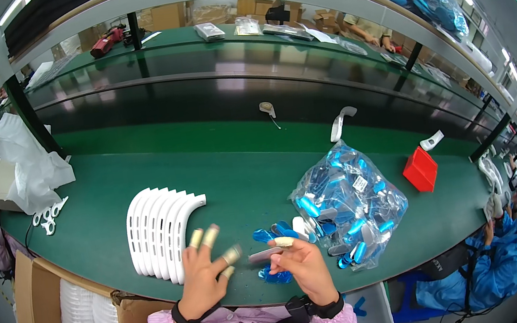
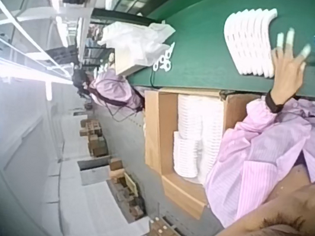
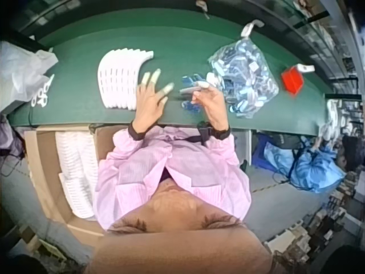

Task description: Assemble electronic or plastic component housings on a factory manufacturing conveyor belt line.

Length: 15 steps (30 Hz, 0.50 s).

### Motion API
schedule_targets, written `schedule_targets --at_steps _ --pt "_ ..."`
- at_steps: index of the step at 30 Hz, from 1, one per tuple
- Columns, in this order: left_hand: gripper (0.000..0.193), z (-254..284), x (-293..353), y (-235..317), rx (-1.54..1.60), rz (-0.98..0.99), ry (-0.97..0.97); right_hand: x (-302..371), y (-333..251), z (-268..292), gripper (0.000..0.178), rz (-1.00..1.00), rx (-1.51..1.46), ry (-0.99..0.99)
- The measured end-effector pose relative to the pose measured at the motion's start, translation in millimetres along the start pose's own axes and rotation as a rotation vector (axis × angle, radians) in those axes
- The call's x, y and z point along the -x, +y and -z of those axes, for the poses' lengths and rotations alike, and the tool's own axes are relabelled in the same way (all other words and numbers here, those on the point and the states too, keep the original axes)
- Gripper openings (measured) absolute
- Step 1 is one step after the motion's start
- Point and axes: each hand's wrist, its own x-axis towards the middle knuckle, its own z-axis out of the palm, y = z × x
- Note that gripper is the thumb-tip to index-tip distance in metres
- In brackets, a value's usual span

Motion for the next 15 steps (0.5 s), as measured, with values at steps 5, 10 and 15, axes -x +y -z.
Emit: schedule_targets --at_steps 5,10,15 --pt "0.039 9.6 -3.0 -2.4 0.091 0.205 0.081 2.4 -8.5 -1.1 0.028 0.049 -0.012 0.08" --pt "0.027 -1.7 2.7 7.9 0.613 0.149 0.028 1.7 -0.1 -13.7 0.026 -0.048 -0.078 0.01" --pt "0.014 -3.8 5.0 6.6 0.804 0.252 -0.046 3.4 5.1 -17.4 0.027 -0.073 -0.075 -0.069"
